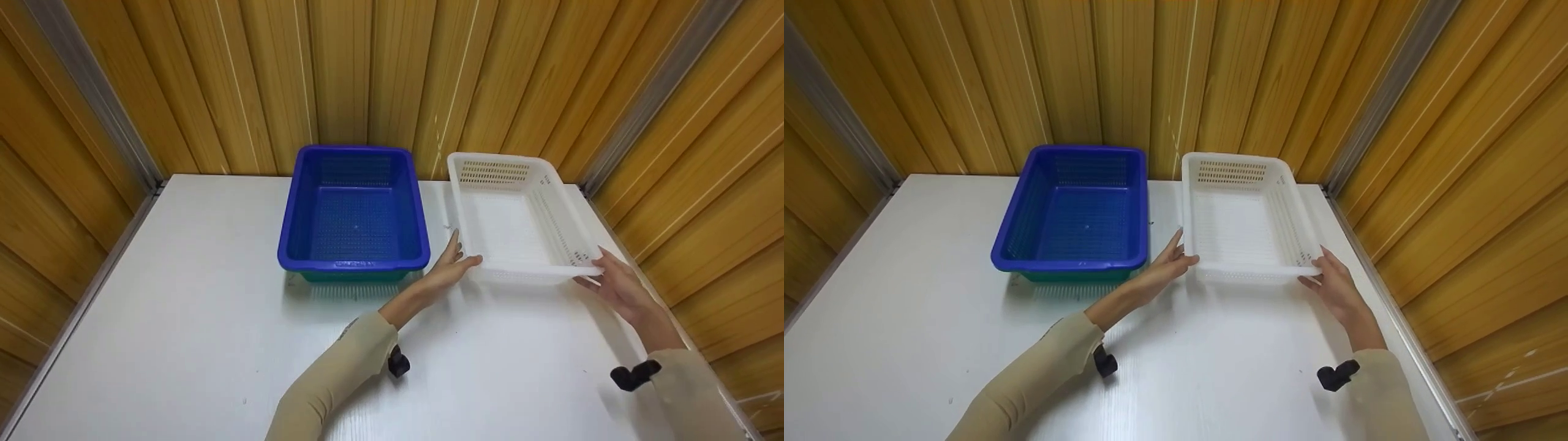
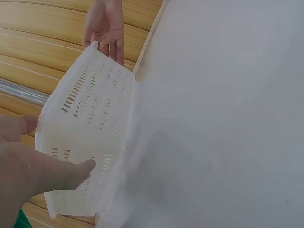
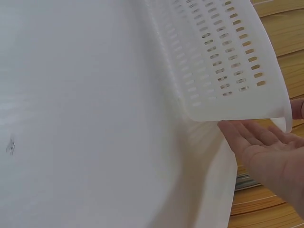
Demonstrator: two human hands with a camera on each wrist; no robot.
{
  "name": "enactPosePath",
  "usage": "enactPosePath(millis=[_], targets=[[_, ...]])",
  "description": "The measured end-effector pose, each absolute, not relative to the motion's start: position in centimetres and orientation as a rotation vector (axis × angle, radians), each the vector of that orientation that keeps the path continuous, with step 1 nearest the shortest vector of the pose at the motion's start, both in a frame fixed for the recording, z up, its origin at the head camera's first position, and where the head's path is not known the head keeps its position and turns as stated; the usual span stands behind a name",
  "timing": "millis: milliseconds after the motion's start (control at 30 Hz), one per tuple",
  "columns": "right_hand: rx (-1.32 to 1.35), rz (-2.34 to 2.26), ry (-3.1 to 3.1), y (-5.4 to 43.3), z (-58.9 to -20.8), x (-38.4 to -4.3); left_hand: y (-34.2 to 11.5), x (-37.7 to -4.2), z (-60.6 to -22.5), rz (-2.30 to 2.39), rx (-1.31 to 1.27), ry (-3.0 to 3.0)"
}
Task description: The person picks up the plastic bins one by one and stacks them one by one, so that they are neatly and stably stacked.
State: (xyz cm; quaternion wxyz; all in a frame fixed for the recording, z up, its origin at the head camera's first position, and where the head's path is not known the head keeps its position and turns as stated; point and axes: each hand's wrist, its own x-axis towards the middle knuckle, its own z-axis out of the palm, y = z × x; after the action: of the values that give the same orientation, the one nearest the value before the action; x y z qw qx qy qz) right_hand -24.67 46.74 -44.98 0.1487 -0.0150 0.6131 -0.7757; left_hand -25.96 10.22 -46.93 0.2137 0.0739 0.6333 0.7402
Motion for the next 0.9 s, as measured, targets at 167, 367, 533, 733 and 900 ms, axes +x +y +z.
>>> enactPosePath(millis=[167,367,533,733,900], targets=[[-0.117,-2.237,1.69,46.7,-45.0,-24.6,10.4,-25.9,-47.0,2.091,0.21,1.673],[-0.164,-2.259,1.564,47.3,-44.7,-24.2,10.4,-25.7,-46.6,2.099,0.213,1.622],[-0.188,-2.29,1.518,48.1,-44.4,-23.7,10.6,-25.4,-46.3,2.112,0.217,1.577],[-0.301,-2.313,1.423,49.1,-43.9,-23.2,10.9,-24.7,-45.8,2.116,0.25,1.561],[-0.427,-2.33,1.419,49.5,-43.2,-23.1,10.9,-24.1,-44.9,2.139,0.361,1.56]])
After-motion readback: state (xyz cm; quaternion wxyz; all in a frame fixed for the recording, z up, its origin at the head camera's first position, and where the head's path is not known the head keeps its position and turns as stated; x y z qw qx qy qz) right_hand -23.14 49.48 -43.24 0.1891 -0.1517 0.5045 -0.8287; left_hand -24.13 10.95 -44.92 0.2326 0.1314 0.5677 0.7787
